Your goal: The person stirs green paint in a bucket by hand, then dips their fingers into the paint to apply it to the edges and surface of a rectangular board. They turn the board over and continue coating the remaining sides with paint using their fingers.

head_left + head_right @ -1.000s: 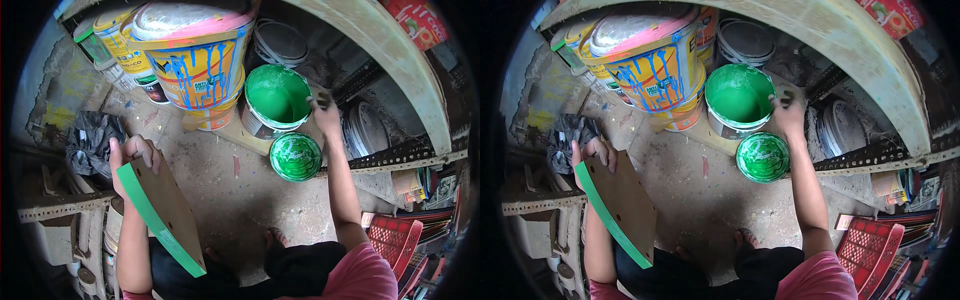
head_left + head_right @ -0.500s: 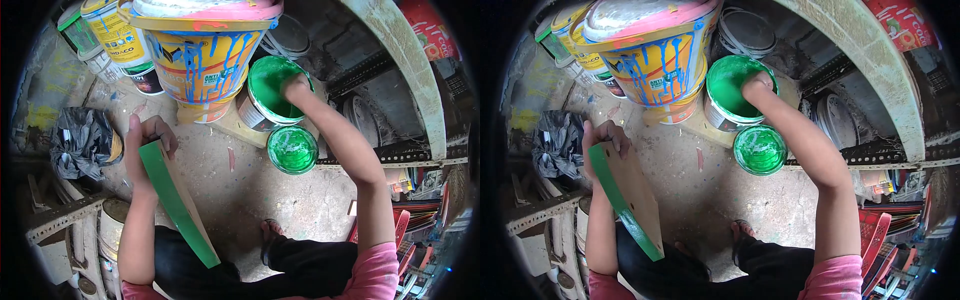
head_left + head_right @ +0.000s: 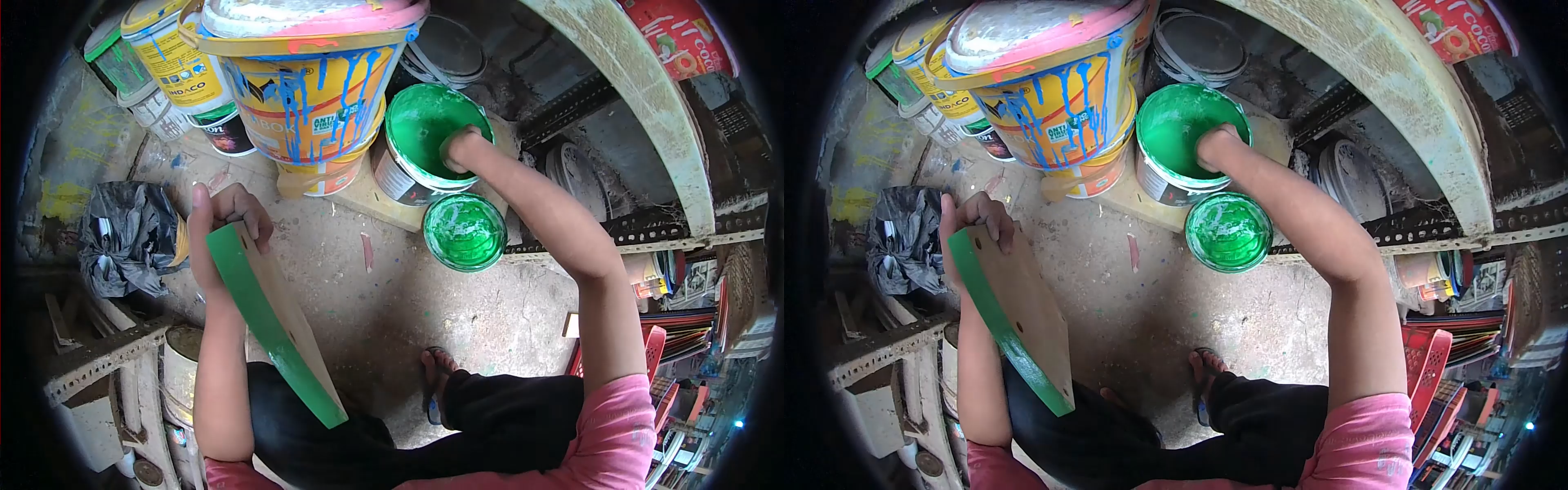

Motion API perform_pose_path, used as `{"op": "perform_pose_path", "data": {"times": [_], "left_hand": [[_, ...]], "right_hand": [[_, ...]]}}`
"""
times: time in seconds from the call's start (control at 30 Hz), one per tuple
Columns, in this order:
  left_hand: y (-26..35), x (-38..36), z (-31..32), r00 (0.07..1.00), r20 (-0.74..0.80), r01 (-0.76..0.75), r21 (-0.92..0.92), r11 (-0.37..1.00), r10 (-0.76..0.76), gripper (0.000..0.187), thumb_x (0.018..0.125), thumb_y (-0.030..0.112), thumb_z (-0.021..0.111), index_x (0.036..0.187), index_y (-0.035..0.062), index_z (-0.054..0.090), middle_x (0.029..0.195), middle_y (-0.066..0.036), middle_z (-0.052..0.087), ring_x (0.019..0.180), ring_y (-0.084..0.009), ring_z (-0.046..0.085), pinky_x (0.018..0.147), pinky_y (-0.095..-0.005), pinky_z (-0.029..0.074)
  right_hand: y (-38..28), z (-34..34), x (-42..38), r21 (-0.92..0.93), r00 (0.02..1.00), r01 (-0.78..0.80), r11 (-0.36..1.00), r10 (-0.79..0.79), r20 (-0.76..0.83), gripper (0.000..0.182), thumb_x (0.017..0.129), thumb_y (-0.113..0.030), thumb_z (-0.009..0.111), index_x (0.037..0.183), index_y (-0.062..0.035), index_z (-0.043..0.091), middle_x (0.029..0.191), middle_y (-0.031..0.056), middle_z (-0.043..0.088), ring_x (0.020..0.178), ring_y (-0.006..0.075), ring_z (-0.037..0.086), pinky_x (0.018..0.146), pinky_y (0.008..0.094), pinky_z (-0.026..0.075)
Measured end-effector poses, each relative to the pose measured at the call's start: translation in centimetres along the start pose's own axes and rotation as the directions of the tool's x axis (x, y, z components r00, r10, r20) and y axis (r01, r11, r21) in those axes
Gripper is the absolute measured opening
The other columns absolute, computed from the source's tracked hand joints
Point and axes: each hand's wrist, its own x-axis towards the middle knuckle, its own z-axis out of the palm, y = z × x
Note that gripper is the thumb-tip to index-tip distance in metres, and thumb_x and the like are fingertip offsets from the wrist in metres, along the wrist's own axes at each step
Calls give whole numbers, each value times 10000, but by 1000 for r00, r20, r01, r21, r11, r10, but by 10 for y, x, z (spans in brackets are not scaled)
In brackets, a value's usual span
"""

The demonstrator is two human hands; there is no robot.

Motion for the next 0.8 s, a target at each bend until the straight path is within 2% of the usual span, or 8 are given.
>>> {"op": "perform_pose_path", "data": {"times": [0.07, 0.2, 0.27, 0.4, 0.47, 0.8], "left_hand": [[1, -1, 2, 1000, 2, -14, 6, 1000, 14, 623, 945, 532, 244, 568, 67, 414, 504, -48, 397, 461, -157, 382, 471, -259, 303], [5, -2, 7, 1000, -15, -14, 2, 1000, 14, 620, 950, 523, 241, 566, 67, 411, 503, -43, 389, 467, -159, 386, 474, -265, 309], [5, -3, 9, 1000, -19, -16, 3, 1000, 16, 621, 951, 522, 240, 565, 67, 410, 501, -42, 385, 468, -159, 386, 475, -266, 310], [7, -3, 9, 1000, -16, -22, 9, 1000, 22, 624, 950, 524, 241, 565, 63, 409, 500, -47, 388, 464, -163, 387, 479, -272, 310], [8, -4, 9, 1000, -12, -19, -2, 1000, 19, 625, 949, 525, 242, 565, 61, 410, 500, -50, 391, 461, -164, 387, 480, -275, 310], [9, -4, 5, 998, -39, -47, 80, 996, 50, 629, 949, 515, 234, 546, 61, 400, 484, -54, 378, 461, -158, 379, 484, -272, 298]], "right_hand": [[0, 1, 1, 77, 1000, 1, 997, -1, 6, 294, 739, -137, 622, 1026, -129, 685, 1089, 59, 652, 1012, 269, 614, 786, 419, 475], [3, -5, -3, 79, 999, 35, 996, -36, 9, 313, 730, -127, 621, 1037, -141, 682, 1109, 57, 644, 1030, 265, 605, 808, 417, 468], [2, -9, -6, 118, 997, 58, 991, -63, 38, 343, 723, -103, 608, 1059, -115, 678, 1147, 117, 623, 1080, 272, 585, 898, 384, 452], [-1, 2, 16, 159, 994, 59, 985, -72, 78, 341, 726, -96, 605, 1058, -115, 678, 1147, 119, 621, 1080, 274, 584, 891, 391, 458], [-2, 9, 16, 234, 999, 42, 971, -38, -20, 332, 741, -107, 592, 1062, -115, 676, 1141, 119, 623, 1075, 272, 586, 878, 397, 467], [-2, 9, 22, 182, 996, 83, 980, -88, 16, 318, 771, -157, 576, 1072, -119, 671, 1143, 106, 623, 1056, 275, 593, 869, 398, 474]]}}
